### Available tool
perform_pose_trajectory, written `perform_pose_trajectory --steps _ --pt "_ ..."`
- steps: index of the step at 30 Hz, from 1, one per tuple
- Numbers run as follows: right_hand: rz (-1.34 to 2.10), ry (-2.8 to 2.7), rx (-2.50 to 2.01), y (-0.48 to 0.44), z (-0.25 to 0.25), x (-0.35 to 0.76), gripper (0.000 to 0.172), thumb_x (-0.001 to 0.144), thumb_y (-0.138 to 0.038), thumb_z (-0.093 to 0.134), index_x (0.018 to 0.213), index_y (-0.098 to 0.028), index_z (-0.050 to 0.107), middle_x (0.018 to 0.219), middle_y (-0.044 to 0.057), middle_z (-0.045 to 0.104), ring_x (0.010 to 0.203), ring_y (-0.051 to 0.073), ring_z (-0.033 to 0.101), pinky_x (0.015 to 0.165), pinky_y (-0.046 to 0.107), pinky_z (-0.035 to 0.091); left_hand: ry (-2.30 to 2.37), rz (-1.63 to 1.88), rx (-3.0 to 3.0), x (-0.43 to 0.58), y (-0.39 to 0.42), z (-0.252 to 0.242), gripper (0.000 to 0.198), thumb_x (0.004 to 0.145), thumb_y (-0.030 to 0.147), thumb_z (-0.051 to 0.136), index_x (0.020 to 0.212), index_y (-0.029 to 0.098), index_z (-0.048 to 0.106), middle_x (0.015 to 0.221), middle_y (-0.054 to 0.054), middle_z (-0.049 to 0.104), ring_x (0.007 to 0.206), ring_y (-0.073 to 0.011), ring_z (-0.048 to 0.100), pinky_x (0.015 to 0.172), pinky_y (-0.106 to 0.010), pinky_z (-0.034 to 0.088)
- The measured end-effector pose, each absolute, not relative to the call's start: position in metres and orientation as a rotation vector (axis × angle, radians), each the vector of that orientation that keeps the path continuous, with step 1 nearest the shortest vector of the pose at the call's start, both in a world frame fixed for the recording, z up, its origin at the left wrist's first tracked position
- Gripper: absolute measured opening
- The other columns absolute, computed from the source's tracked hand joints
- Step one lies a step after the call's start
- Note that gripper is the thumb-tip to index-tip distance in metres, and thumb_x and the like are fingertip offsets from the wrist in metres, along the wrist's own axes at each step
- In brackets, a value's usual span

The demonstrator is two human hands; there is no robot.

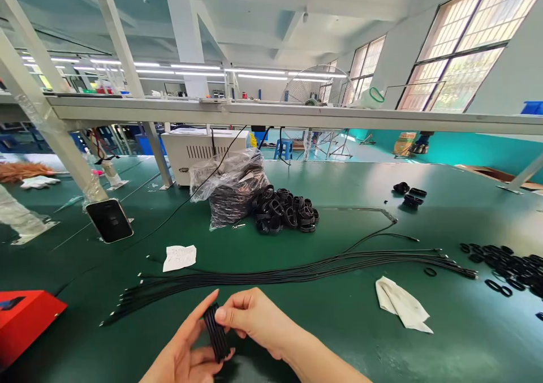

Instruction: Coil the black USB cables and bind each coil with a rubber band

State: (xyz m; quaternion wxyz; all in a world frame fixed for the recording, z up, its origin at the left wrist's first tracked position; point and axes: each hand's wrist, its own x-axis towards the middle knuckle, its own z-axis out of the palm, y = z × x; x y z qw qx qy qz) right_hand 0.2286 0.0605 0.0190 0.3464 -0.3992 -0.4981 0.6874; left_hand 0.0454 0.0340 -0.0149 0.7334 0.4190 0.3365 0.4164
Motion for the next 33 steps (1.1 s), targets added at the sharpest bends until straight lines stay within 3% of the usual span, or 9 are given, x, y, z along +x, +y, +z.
perform_pose_trajectory --steps 3,7,11,15,17,20,23,29,33 --pt "1.701 -1.360 -1.014 0.061 0.027 0.233 0.053 0.079 -0.066 0.059 0.076 -0.014 0.068 0.066 -0.001 0.054 0.053 0.008 0.038 0.051 0.024 0.027 0.657 0.814 0.931 0.039 0.044 0.008 0.065 0.065 0.027 0.083 0.124 0.033 0.056 0.120 -0.010 0.064 0.093 -0.0283 0.070 0.085 -0.042 0.052" --pt "1.484 -1.404 -1.162 0.060 0.042 0.243 0.043 0.086 -0.057 0.056 0.088 -0.016 0.070 0.066 -0.002 0.049 0.055 0.009 0.037 0.053 0.025 0.029 0.533 0.742 0.740 0.033 0.053 0.025 0.060 0.065 0.016 0.078 0.118 0.036 0.059 0.139 -0.005 0.055 0.111 -0.0351 0.063 0.094 -0.050 0.047" --pt "1.423 -1.487 -1.187 0.058 0.041 0.245 0.035 0.082 -0.050 0.065 0.100 -0.020 0.067 0.093 0.003 0.058 0.070 0.013 0.048 0.066 0.028 0.042 0.434 0.799 0.527 0.034 0.056 0.018 0.025 0.081 0.029 0.062 0.106 0.032 0.065 0.127 -0.005 0.065 0.113 -0.0347 0.062 0.095 -0.053 0.046" --pt "1.256 -1.716 -1.169 0.054 0.023 0.233 0.088 0.049 -0.035 0.091 0.128 -0.031 0.052 0.132 0.006 0.042 0.115 0.025 0.044 0.089 0.035 0.046 0.424 0.811 0.479 0.035 0.058 0.002 0.024 0.095 0.028 0.044 0.106 0.032 0.064 0.126 -0.005 0.065 0.113 -0.0325 0.063 0.083 -0.047 0.052" --pt "1.138 -1.822 -1.195 0.052 0.013 0.224 0.095 0.048 -0.038 0.091 0.132 -0.033 0.048 0.137 0.007 0.038 0.123 0.029 0.038 0.094 0.040 0.044 0.436 0.805 0.497 0.035 0.060 -0.006 0.031 0.096 0.024 0.042 0.118 0.037 0.059 0.129 -0.005 0.064 0.112 -0.0316 0.064 0.075 -0.040 0.054" --pt "0.951 -1.968 -1.203 0.052 0.000 0.217 0.085 0.051 -0.043 0.090 0.126 -0.031 0.054 0.127 0.007 0.051 0.117 0.030 0.042 0.099 0.046 0.037 0.484 0.764 0.504 0.035 0.062 -0.015 0.041 0.098 0.026 0.040 0.136 0.040 0.046 0.129 -0.008 0.064 0.109 -0.0303 0.065 0.079 -0.043 0.054" --pt "0.727 -1.958 -1.259 0.068 -0.011 0.228 0.075 0.057 -0.034 0.086 0.125 -0.031 0.055 0.114 0.005 0.059 0.108 0.028 0.049 0.095 0.044 0.038 0.531 0.697 0.518 0.032 0.068 -0.024 0.039 0.097 0.034 0.041 0.133 0.027 0.054 0.131 -0.014 0.062 0.112 -0.0340 0.063 0.089 -0.053 0.050" --pt "-0.128 -1.332 -1.904 0.173 -0.009 0.302 0.059 0.081 -0.056 0.060 0.129 -0.020 0.055 0.118 0.017 0.056 0.109 0.036 0.050 0.087 0.051 0.041 0.601 0.822 0.536 0.022 0.079 -0.033 0.036 0.094 0.024 0.048 0.127 0.024 0.061 0.138 -0.012 0.058 0.125 -0.0324 0.054 0.102 -0.048 0.043" --pt "-0.303 -1.224 -1.964 0.234 -0.001 0.340 0.058 0.090 -0.052 0.048 0.133 -0.012 0.051 0.134 0.027 0.043 0.124 0.044 0.036 0.092 0.063 0.030 0.665 0.892 0.518 0.020 0.083 -0.040 0.033 0.091 0.021 0.051 0.121 0.021 0.065 0.131 -0.013 0.064 0.116 -0.0292 0.062 0.099 -0.043 0.047"
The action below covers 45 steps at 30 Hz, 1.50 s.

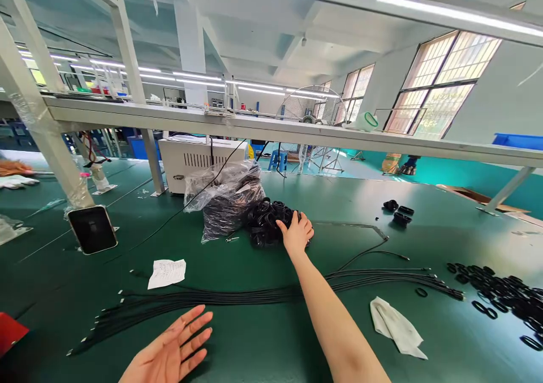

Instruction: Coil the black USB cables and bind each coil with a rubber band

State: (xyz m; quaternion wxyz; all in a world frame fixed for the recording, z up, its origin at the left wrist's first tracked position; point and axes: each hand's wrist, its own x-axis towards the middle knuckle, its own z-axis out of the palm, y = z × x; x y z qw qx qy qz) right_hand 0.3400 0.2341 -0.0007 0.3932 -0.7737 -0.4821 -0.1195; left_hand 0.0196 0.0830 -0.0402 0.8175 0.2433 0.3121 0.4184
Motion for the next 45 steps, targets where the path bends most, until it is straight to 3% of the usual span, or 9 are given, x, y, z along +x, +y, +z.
perform_pose_trajectory --steps 5,11,16,20,26,36,40,43,45 --pt "-0.380 -1.472 -1.847 0.215 -0.024 0.332 0.046 0.097 -0.039 0.038 0.130 -0.010 0.054 0.133 0.027 0.046 0.123 0.041 0.040 0.091 0.060 0.035 0.794 0.991 0.557 0.020 0.090 -0.046 0.029 0.085 0.018 0.059 0.113 0.018 0.067 0.118 -0.013 0.071 0.102 -0.0265 0.069 0.092 -0.042 0.053" --pt "-0.308 -2.170 -1.379 0.134 -0.061 0.282 0.020 0.092 -0.038 0.056 0.106 -0.032 0.069 0.108 0.003 0.069 0.101 0.020 0.060 0.091 0.037 0.046 1.250 1.242 1.150 0.010 0.100 -0.043 0.030 0.083 0.031 0.054 0.109 0.016 0.061 0.113 -0.014 0.071 0.098 -0.0287 0.070 0.083 -0.043 0.058" --pt "-0.405 -2.307 -1.173 0.119 -0.066 0.264 0.018 0.094 -0.021 0.053 0.100 -0.022 0.071 0.096 0.006 0.073 0.093 0.020 0.063 0.100 0.042 0.044 1.559 1.285 1.441 -0.007 0.113 -0.044 0.027 0.078 0.026 0.055 0.103 0.022 0.066 0.116 -0.009 0.067 0.114 -0.0308 0.059 0.101 -0.049 0.043" --pt "-0.522 -2.328 -1.063 0.126 -0.064 0.264 0.022 0.095 -0.015 0.049 0.096 -0.017 0.071 0.085 0.008 0.072 0.088 0.020 0.065 0.100 0.044 0.046 1.737 1.201 1.685 -0.016 0.115 -0.042 0.024 0.076 0.020 0.057 0.094 0.024 0.072 0.110 -0.008 0.069 0.112 -0.0332 0.056 0.103 -0.053 0.036" --pt "-0.575 -2.275 -0.993 0.127 -0.051 0.271 0.021 0.096 -0.017 0.049 0.101 -0.015 0.069 0.097 0.010 0.072 0.094 0.021 0.066 0.098 0.042 0.049 1.788 1.116 1.850 -0.022 0.121 -0.033 0.027 0.078 0.022 0.057 0.101 0.025 0.072 0.111 -0.009 0.069 0.113 -0.0341 0.057 0.104 -0.051 0.033" --pt "-0.457 -2.197 -1.094 0.127 -0.026 0.269 0.029 0.100 -0.020 0.039 0.099 -0.019 0.068 0.094 0.009 0.072 0.089 0.020 0.067 0.091 0.038 0.052 1.585 1.224 1.842 -0.024 0.133 -0.010 0.013 0.062 0.016 0.072 0.065 0.029 0.072 0.075 -0.009 0.072 0.095 -0.0365 0.063 0.106 -0.043 0.030" --pt "-0.424 -2.111 -1.202 0.121 -0.024 0.255 0.026 0.098 -0.022 0.044 0.112 -0.014 0.064 0.113 0.014 0.068 0.104 0.023 0.062 0.096 0.040 0.049 1.605 1.317 1.834 -0.034 0.128 0.002 0.016 0.062 0.020 0.072 0.074 0.030 0.073 0.077 -0.005 0.072 0.104 -0.0363 0.057 0.110 -0.042 0.023" --pt "-0.381 -2.110 -1.161 0.110 -0.015 0.237 0.038 0.097 -0.032 0.048 0.130 -0.014 0.053 0.130 0.014 0.059 0.120 0.023 0.053 0.105 0.039 0.041 1.607 1.297 1.933 -0.042 0.121 0.011 0.021 0.067 0.032 0.071 0.088 0.032 0.071 0.089 -0.001 0.070 0.102 -0.0349 0.056 0.105 -0.044 0.029" --pt "-0.302 -2.138 -1.065 0.102 -0.005 0.225 0.046 0.096 -0.039 0.049 0.136 -0.015 0.047 0.127 0.013 0.060 0.118 0.022 0.053 0.104 0.038 0.040 1.582 1.280 2.009 -0.044 0.111 0.017 0.025 0.068 0.036 0.070 0.093 0.032 0.067 0.094 0.001 0.068 0.096 -0.0305 0.058 0.100 -0.040 0.035"
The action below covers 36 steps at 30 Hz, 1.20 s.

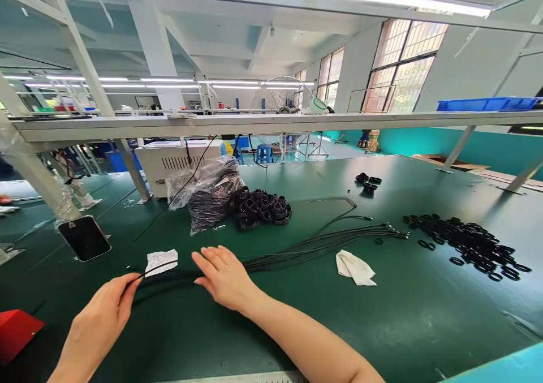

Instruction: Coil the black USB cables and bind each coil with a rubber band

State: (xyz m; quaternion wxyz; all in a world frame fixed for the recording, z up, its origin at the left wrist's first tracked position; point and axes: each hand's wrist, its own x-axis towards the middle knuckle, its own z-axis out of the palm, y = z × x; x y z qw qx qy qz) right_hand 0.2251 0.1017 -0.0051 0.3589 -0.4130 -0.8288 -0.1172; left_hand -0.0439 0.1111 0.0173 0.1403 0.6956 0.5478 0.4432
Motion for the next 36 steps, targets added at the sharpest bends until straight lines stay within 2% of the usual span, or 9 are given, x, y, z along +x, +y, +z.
perform_pose_trajectory --steps 3,6,11,17,26,29,32,34,36 --pt "-0.134 -2.125 -1.038 0.093 0.016 0.214 0.039 0.095 -0.046 0.049 0.123 -0.021 0.059 0.100 0.007 0.067 0.093 0.018 0.061 0.085 0.030 0.047 1.539 1.232 1.972 -0.036 0.087 0.026 0.026 0.075 0.039 0.067 0.098 0.030 0.063 0.094 0.000 0.066 0.085 -0.0245 0.060 0.083 -0.031 0.043" --pt "0.042 -2.014 -1.088 0.094 0.038 0.217 0.031 0.096 -0.046 0.047 0.097 -0.023 0.068 0.082 0.002 0.061 0.076 0.013 0.059 0.067 0.021 0.044 1.288 1.008 1.690 -0.014 0.056 0.034 0.023 0.084 0.044 0.060 0.097 0.026 0.063 0.075 0.000 0.063 0.064 -0.0177 0.055 0.065 -0.027 0.045" --pt "0.194 -1.756 -1.072 0.104 0.060 0.231 0.031 0.097 -0.043 0.046 0.091 -0.021 0.068 0.079 0.001 0.057 0.071 0.012 0.057 0.066 0.021 0.043 0.877 0.668 1.190 0.023 0.018 0.039 0.026 0.088 0.041 0.057 0.081 0.018 0.067 0.070 -0.004 0.067 0.056 -0.0128 0.056 0.058 -0.023 0.045" --pt "0.264 -1.761 -1.066 0.097 0.056 0.241 0.027 0.097 -0.036 0.045 0.106 -0.023 0.068 0.086 0.002 0.061 0.077 0.015 0.059 0.069 0.024 0.045 0.605 0.547 0.741 0.044 0.004 0.044 0.021 0.091 0.018 0.051 0.104 0.013 0.066 0.104 -0.017 0.075 0.085 -0.0239 0.073 0.078 -0.035 0.054" --pt "0.319 -1.949 -1.125 0.095 0.069 0.248 0.027 0.097 -0.035 0.044 0.102 -0.025 0.069 0.085 0.003 0.065 0.076 0.016 0.060 0.068 0.028 0.047 0.416 0.559 0.594 0.050 0.001 0.045 0.047 0.085 0.005 0.042 0.129 0.009 0.056 0.131 -0.020 0.062 0.117 -0.0317 0.061 0.095 -0.040 0.049" --pt "0.154 -2.038 -1.141 0.089 0.082 0.247 0.027 0.096 -0.034 0.048 0.115 -0.027 0.066 0.102 0.006 0.066 0.098 0.022 0.058 0.084 0.037 0.047 0.395 0.549 0.577 0.048 -0.001 0.045 0.051 0.081 0.003 0.039 0.129 0.009 0.056 0.130 -0.018 0.063 0.119 -0.0307 0.060 0.097 -0.040 0.048" --pt "-0.037 -2.170 -0.946 0.075 0.091 0.238 0.032 0.093 -0.035 0.054 0.124 -0.031 0.060 0.130 0.007 0.057 0.128 0.027 0.041 0.108 0.051 0.027 0.342 0.524 0.573 0.046 -0.002 0.047 0.056 0.078 0.000 0.036 0.129 0.007 0.057 0.129 -0.018 0.064 0.119 -0.0300 0.060 0.098 -0.041 0.047" --pt "0.039 -2.345 -0.719 0.065 0.091 0.228 0.021 0.092 -0.038 0.056 0.109 -0.031 0.066 0.121 0.002 0.063 0.128 0.025 0.041 0.113 0.052 0.015 0.311 0.484 0.590 0.044 -0.004 0.049 0.058 0.075 -0.001 0.036 0.128 0.006 0.057 0.129 -0.017 0.064 0.118 -0.0295 0.061 0.098 -0.041 0.047" --pt "0.218 -2.468 -0.534 0.060 0.089 0.220 0.017 0.091 -0.039 0.057 0.086 -0.026 0.066 0.091 -0.001 0.067 0.108 0.020 0.053 0.112 0.046 0.019 0.298 0.430 0.606 0.042 -0.007 0.052 0.058 0.074 -0.001 0.036 0.126 0.007 0.059 0.128 -0.017 0.065 0.117 -0.0296 0.061 0.097 -0.042 0.047"
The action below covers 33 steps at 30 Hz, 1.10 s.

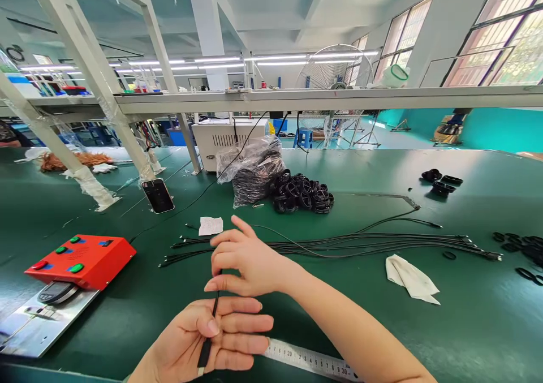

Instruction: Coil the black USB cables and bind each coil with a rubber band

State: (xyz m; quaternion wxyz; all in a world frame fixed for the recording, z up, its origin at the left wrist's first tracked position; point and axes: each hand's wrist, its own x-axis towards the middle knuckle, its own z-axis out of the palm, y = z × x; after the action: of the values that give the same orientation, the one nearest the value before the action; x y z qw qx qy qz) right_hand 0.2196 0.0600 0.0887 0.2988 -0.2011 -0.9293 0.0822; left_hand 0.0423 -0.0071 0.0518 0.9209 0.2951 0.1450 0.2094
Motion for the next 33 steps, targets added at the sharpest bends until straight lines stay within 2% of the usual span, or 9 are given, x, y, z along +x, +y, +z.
perform_pose_trajectory --steps 2,4,12,16,19,22,25,30,33 --pt "0.357 -2.489 -0.475 0.060 0.085 0.213 0.026 0.090 -0.038 0.058 0.069 -0.022 0.058 0.068 -0.003 0.058 0.083 0.016 0.054 0.102 0.039 0.031 0.316 0.405 0.611 0.042 -0.010 0.053 0.053 0.077 0.002 0.036 0.123 0.008 0.062 0.127 -0.017 0.066 0.117 -0.0302 0.061 0.097 -0.042 0.046" --pt "0.417 -2.474 -0.488 0.064 0.082 0.208 0.031 0.088 -0.035 0.059 0.062 -0.021 0.052 0.060 -0.005 0.050 0.070 0.014 0.047 0.090 0.035 0.037 0.367 0.420 0.618 0.042 -0.011 0.053 0.048 0.081 0.005 0.036 0.120 0.007 0.064 0.125 -0.018 0.066 0.116 -0.0304 0.062 0.098 -0.042 0.045" --pt "0.624 -2.472 -0.636 0.068 0.088 0.200 0.035 0.085 -0.032 0.063 0.058 -0.018 0.046 0.054 -0.007 0.047 0.060 0.011 0.043 0.081 0.031 0.036 0.469 0.534 0.653 0.046 -0.011 0.051 0.033 0.089 0.007 0.045 0.109 0.013 0.070 0.128 -0.016 0.065 0.120 -0.0291 0.059 0.100 -0.039 0.045" --pt "0.946 -2.331 -0.725 0.066 0.078 0.197 0.034 0.091 -0.044 0.053 0.068 -0.019 0.051 0.060 -0.006 0.047 0.057 0.010 0.040 0.062 0.024 0.037 0.326 0.568 0.679 0.039 -0.016 0.058 0.037 0.090 0.004 0.043 0.113 0.014 0.069 0.129 -0.015 0.065 0.119 -0.0279 0.060 0.098 -0.036 0.048" --pt "1.105 -2.185 -0.817 0.054 0.057 0.191 0.030 0.096 -0.040 0.043 0.076 -0.019 0.049 0.067 -0.005 0.048 0.060 0.010 0.041 0.055 0.021 0.036 0.214 0.792 0.702 0.027 -0.017 0.064 0.046 0.091 0.003 0.035 0.123 0.020 0.064 0.132 -0.010 0.063 0.123 -0.0240 0.057 0.100 -0.031 0.047" --pt "1.081 -2.210 -0.894 0.031 0.039 0.187 0.026 0.099 -0.032 0.036 0.081 -0.019 0.050 0.072 -0.003 0.051 0.063 0.011 0.044 0.058 0.021 0.037 0.124 1.052 0.761 0.013 -0.010 0.068 0.052 0.093 0.004 0.028 0.134 0.022 0.054 0.144 -0.006 0.051 0.134 -0.0199 0.044 0.106 -0.027 0.040" --pt "1.016 -2.379 -0.953 0.005 0.037 0.190 0.028 0.099 -0.030 0.035 0.077 -0.020 0.048 0.069 -0.003 0.052 0.059 0.010 0.043 0.055 0.020 0.034 0.179 1.207 0.760 0.001 0.000 0.063 0.051 0.094 0.005 0.024 0.135 0.019 0.053 0.148 -0.006 0.047 0.139 -0.0191 0.035 0.113 -0.029 0.031" --pt "0.607 -2.569 -0.974 -0.018 0.063 0.202 0.020 0.096 -0.024 0.041 0.081 -0.020 0.054 0.070 -0.001 0.058 0.054 0.011 0.047 0.050 0.022 0.029 0.402 1.314 0.667 0.000 0.008 0.045 0.044 0.094 0.006 0.034 0.130 0.015 0.058 0.144 -0.008 0.051 0.140 -0.0219 0.035 0.119 -0.036 0.022" --pt "0.407 -2.635 -0.878 -0.010 0.080 0.205 0.022 0.096 -0.024 0.043 0.081 -0.019 0.058 0.071 0.001 0.061 0.056 0.012 0.051 0.049 0.023 0.029 0.471 1.285 0.639 0.008 0.007 0.038 0.041 0.095 0.009 0.039 0.130 0.016 0.058 0.145 -0.009 0.051 0.139 -0.0228 0.036 0.119 -0.037 0.023"
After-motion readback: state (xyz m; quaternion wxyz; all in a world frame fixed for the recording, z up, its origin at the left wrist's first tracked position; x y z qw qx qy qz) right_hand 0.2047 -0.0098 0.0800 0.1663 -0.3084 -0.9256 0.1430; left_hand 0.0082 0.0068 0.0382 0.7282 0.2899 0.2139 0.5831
